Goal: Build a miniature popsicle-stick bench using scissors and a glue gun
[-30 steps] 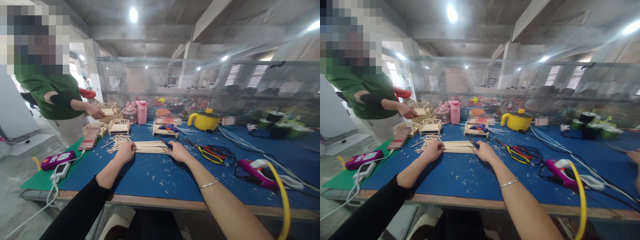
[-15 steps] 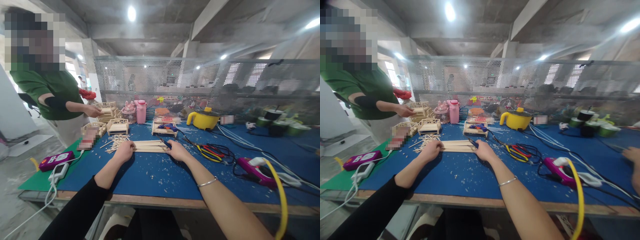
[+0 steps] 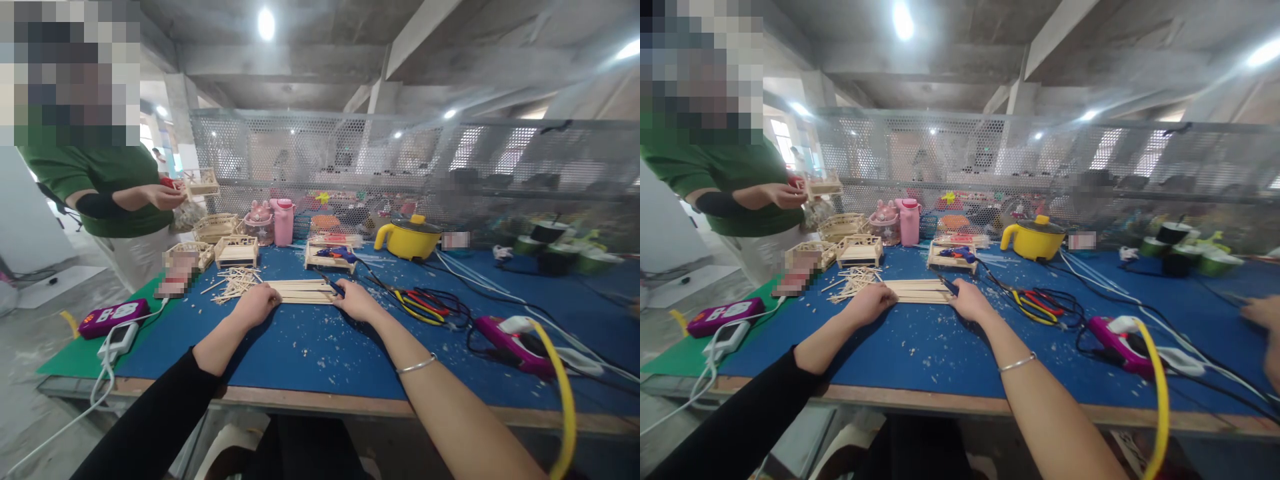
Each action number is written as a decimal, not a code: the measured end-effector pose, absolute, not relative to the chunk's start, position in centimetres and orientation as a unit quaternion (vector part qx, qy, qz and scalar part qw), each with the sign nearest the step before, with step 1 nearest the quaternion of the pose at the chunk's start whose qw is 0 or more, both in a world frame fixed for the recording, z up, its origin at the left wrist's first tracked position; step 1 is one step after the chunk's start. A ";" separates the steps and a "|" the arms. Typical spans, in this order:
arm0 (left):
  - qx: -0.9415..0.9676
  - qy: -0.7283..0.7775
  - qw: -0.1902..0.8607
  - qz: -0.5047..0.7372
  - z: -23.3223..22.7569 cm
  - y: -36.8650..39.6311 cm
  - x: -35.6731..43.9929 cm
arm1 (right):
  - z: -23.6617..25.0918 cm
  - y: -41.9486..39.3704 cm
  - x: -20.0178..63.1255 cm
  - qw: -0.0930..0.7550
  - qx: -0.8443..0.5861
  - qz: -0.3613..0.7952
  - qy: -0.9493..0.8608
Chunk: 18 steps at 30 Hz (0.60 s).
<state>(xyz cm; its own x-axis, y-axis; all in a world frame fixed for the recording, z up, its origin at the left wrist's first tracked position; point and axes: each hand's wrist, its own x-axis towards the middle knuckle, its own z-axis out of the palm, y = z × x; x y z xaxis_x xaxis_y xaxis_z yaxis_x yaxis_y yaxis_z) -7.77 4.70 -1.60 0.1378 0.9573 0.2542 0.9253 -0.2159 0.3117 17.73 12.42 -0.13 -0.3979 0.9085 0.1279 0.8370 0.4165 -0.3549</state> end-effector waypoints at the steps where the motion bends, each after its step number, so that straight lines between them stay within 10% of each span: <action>1: 0.753 0.625 0.038 0.201 -1.6 4.7 -7.7 | -0.2 12.4 17.7 0.153 -0.527 0.117 -0.828; 18: 0.655 0.728 -0.004 0.200 -1.9 4.8 -7.5 | -0.5 12.4 17.6 0.163 -0.531 0.107 -0.825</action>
